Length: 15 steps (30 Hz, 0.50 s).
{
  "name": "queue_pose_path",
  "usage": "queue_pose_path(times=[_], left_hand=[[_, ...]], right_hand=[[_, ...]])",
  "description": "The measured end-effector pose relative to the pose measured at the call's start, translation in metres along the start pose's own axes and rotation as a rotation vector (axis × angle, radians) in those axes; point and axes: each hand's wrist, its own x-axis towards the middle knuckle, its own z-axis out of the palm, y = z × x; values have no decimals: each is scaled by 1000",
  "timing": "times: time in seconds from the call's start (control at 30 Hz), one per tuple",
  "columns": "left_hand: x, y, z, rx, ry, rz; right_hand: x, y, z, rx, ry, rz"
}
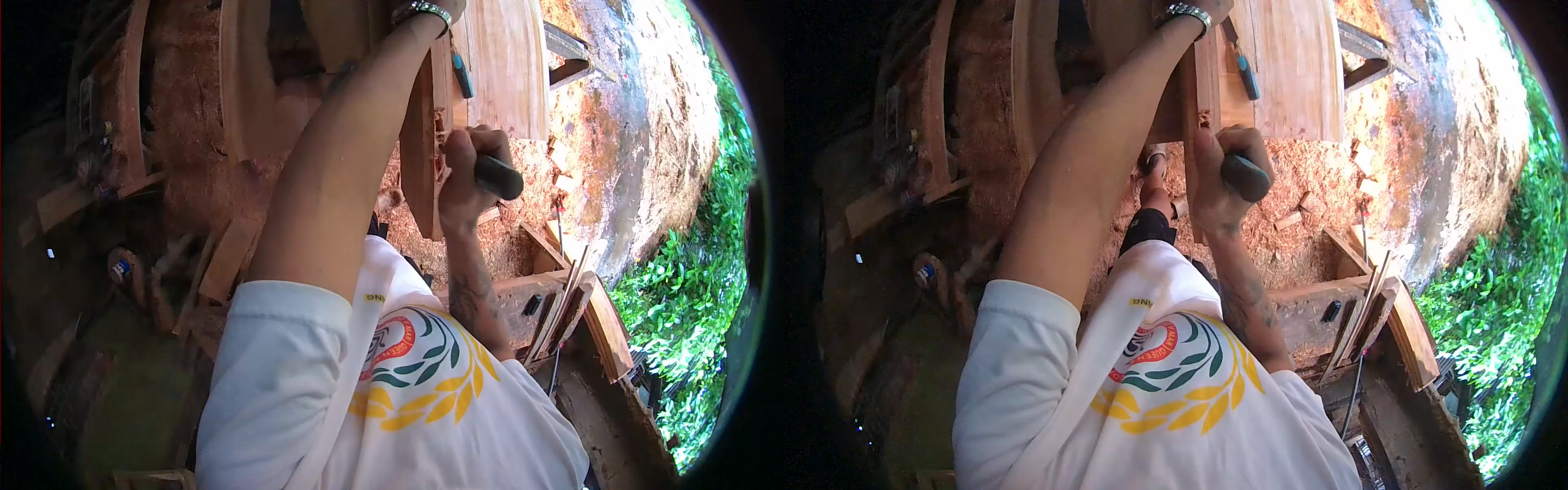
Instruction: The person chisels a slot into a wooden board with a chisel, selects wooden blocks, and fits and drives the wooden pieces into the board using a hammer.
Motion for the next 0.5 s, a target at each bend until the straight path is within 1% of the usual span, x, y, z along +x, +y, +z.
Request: queue_pose_path(times=[0.03,0.07,0.13,0.23,0.3,0.33,0.37,0.4,0.43,0.47,0.5], left_hand=[[-4,10,-12,-20,-48,-28],[-15,34,-40,45,-27,-174],[-13,29,-34,30,12,-173],[-13,32,-18,29,81,-118],[-6,20,-3,45,159,-77],[7,-5,26,49,202,88],[7,-14,36,-53,134,59],[13,-19,41,-156,76,41],[15,-12,26,-259,27,25],[10,-4,13,-162,-11,2],[1,4,8,-89,67,9]], right_hand=[[5,-6,-2,74,-73,3],[12,-20,-1,146,-149,8],[25,-18,-14,235,-383,1],[32,-32,-42,-40,-524,84],[26,-68,-43,176,-243,-180],[32,-102,-39,330,-304,-195],[38,-135,-35,485,-370,-201],[37,-142,-39,488,-355,-200],[39,-146,-42,494,-348,-207],[35,-110,-49,77,-222,-420],[25,-74,-44,-83,-139,-360]])
